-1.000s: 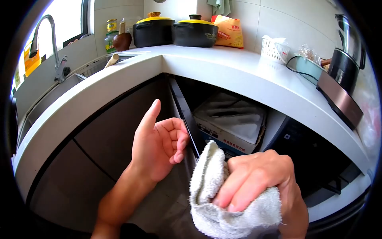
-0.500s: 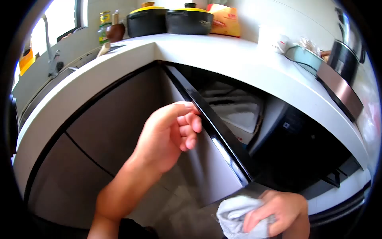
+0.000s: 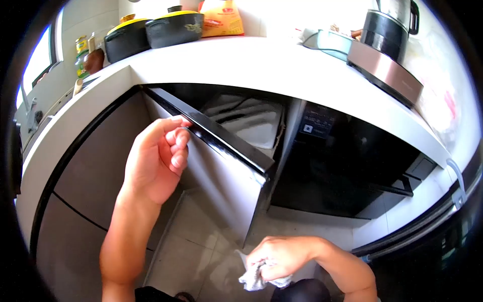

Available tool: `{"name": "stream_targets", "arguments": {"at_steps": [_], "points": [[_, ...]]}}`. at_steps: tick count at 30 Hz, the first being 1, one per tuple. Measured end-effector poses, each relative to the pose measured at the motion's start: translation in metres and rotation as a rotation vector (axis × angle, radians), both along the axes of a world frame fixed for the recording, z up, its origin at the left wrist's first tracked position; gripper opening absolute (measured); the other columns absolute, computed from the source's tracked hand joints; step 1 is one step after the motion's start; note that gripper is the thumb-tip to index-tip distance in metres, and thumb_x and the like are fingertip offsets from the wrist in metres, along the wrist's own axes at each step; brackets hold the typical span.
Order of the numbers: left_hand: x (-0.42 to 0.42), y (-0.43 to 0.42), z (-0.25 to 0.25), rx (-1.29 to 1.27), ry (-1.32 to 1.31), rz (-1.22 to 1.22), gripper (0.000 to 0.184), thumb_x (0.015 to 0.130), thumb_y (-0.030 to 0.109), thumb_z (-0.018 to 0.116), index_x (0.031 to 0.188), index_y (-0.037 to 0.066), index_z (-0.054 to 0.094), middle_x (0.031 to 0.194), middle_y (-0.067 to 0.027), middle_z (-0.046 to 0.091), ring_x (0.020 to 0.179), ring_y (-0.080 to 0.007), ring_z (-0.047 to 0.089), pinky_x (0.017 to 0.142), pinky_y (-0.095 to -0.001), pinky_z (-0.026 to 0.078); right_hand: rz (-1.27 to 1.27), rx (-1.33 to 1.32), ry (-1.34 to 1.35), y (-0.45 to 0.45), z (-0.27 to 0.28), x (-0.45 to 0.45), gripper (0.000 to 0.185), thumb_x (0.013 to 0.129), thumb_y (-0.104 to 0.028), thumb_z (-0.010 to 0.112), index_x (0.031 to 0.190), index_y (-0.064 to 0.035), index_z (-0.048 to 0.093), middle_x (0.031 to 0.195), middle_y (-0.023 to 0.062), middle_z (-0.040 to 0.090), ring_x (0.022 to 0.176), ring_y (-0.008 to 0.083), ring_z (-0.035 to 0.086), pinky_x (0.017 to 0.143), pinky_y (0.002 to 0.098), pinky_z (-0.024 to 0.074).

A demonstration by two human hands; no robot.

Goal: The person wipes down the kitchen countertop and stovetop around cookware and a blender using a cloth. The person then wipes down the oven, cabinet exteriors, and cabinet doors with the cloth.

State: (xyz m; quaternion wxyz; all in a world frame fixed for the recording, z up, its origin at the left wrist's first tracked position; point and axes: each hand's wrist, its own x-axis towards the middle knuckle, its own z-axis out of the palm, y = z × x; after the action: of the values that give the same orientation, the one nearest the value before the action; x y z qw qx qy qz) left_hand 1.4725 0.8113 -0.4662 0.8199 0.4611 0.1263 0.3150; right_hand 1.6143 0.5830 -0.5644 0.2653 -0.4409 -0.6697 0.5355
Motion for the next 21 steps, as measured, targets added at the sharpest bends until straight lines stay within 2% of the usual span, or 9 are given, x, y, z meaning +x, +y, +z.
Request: {"name": "stream_targets", "arguments": {"at_steps": [2, 4, 5, 6, 8, 12, 13, 17, 21], "points": [[0.007, 0.003, 0.001, -0.006, 0.014, 0.000, 0.015, 0.094, 0.016, 0.059, 0.092, 0.002, 0.064, 0.063, 0.0000, 0.057, 0.046, -0.0079, 0.045, 0.042, -0.0199, 0.035, -0.006, -0.002, 0.016, 0.003, -0.010, -0.002, 0.021, 0.080, -0.011, 0.064, 0.098, -0.0001, 0.066, 0.082, 0.0133, 0.068, 0.073, 0.0262, 0.066, 0.066, 0.0362, 0.0499], [0.012, 0.012, 0.000, 0.005, -0.024, -0.124, 0.015, 0.091, 0.016, 0.060, 0.091, 0.002, 0.065, 0.070, -0.0031, 0.062, 0.052, -0.0107, 0.051, 0.048, -0.0224, 0.038, 0.024, 0.073, -0.032, 0.005, -0.019, -0.003, 0.019, 0.082, -0.013, 0.065, 0.095, -0.0003, 0.066, 0.081, 0.0136, 0.068, 0.073, 0.0261, 0.066, 0.066, 0.0369, 0.0496], [0.017, 0.012, 0.001, 0.006, -0.020, -0.137, 0.015, 0.091, 0.016, 0.060, 0.092, 0.001, 0.065, 0.070, -0.0030, 0.062, 0.052, -0.0107, 0.051, 0.048, -0.0222, 0.038, 0.060, 0.059, -0.097, 0.007, -0.016, -0.003, 0.023, 0.079, -0.004, 0.059, 0.100, 0.0005, 0.067, 0.089, 0.0109, 0.069, 0.082, 0.0271, 0.067, 0.071, 0.0362, 0.0520], [0.022, 0.013, 0.003, 0.008, -0.018, -0.150, 0.015, 0.091, 0.015, 0.060, 0.094, 0.001, 0.065, 0.070, -0.0029, 0.062, 0.052, -0.0107, 0.051, 0.048, -0.0220, 0.038, 0.049, 0.058, -0.091, 0.007, -0.015, -0.004, 0.023, 0.079, -0.004, 0.059, 0.100, 0.0005, 0.067, 0.089, 0.0109, 0.069, 0.082, 0.0271, 0.067, 0.071, 0.0362, 0.0520], [0.034, 0.018, 0.002, -0.022, -0.020, -0.194, 0.017, 0.091, 0.012, 0.058, 0.099, -0.001, 0.064, 0.071, -0.0029, 0.062, 0.053, -0.0104, 0.051, 0.049, -0.0210, 0.039, -0.006, 0.095, -0.061, 0.007, -0.015, -0.006, 0.019, 0.083, -0.016, 0.064, 0.093, -0.0003, 0.065, 0.081, 0.0135, 0.068, 0.074, 0.0259, 0.067, 0.066, 0.0375, 0.0495], [0.058, 0.021, 0.001, -0.031, -0.042, -0.211, 0.016, 0.091, 0.009, 0.057, 0.101, -0.001, 0.064, 0.073, -0.0020, 0.062, 0.056, -0.0093, 0.052, 0.051, -0.0196, 0.041, -0.072, 0.134, -0.041, 0.006, -0.024, -0.003, 0.017, 0.083, -0.015, 0.064, 0.091, -0.0005, 0.065, 0.079, 0.0131, 0.067, 0.072, 0.0248, 0.065, 0.065, 0.0375, 0.0490], [0.064, 0.013, 0.004, -0.032, -0.020, -0.128, 0.021, 0.095, 0.008, 0.055, 0.109, -0.005, 0.062, 0.073, -0.0010, 0.062, 0.053, -0.0057, 0.046, 0.046, -0.0167, 0.038, -0.086, 0.143, -0.043, 0.006, -0.026, -0.001, 0.016, 0.082, -0.015, 0.064, 0.090, -0.0005, 0.065, 0.077, 0.0130, 0.066, 0.071, 0.0246, 0.065, 0.064, 0.0372, 0.0484], [0.070, 0.013, -0.003, 0.107, -0.010, -0.136, 0.031, 0.096, 0.012, 0.055, 0.124, -0.003, 0.059, 0.078, -0.0019, 0.063, 0.057, -0.0070, 0.051, 0.048, -0.0172, 0.040, -0.127, 0.191, -0.061, 0.006, -0.037, 0.006, 0.015, 0.082, -0.013, 0.064, 0.090, -0.0001, 0.064, 0.074, 0.0137, 0.065, 0.066, 0.0249, 0.063, 0.061, 0.0371, 0.0478], [0.059, 0.009, -0.026, 0.303, 0.018, -0.064, 0.036, 0.096, 0.014, 0.055, 0.128, -0.001, 0.056, 0.080, -0.0030, 0.064, 0.061, -0.0079, 0.057, 0.050, -0.0184, 0.042, -0.247, 0.246, -0.075, 0.013, -0.049, 0.018, 0.018, 0.083, -0.013, 0.063, 0.094, 0.0006, 0.066, 0.079, 0.0154, 0.068, 0.069, 0.0244, 0.065, 0.063, 0.0373, 0.0494]]}}
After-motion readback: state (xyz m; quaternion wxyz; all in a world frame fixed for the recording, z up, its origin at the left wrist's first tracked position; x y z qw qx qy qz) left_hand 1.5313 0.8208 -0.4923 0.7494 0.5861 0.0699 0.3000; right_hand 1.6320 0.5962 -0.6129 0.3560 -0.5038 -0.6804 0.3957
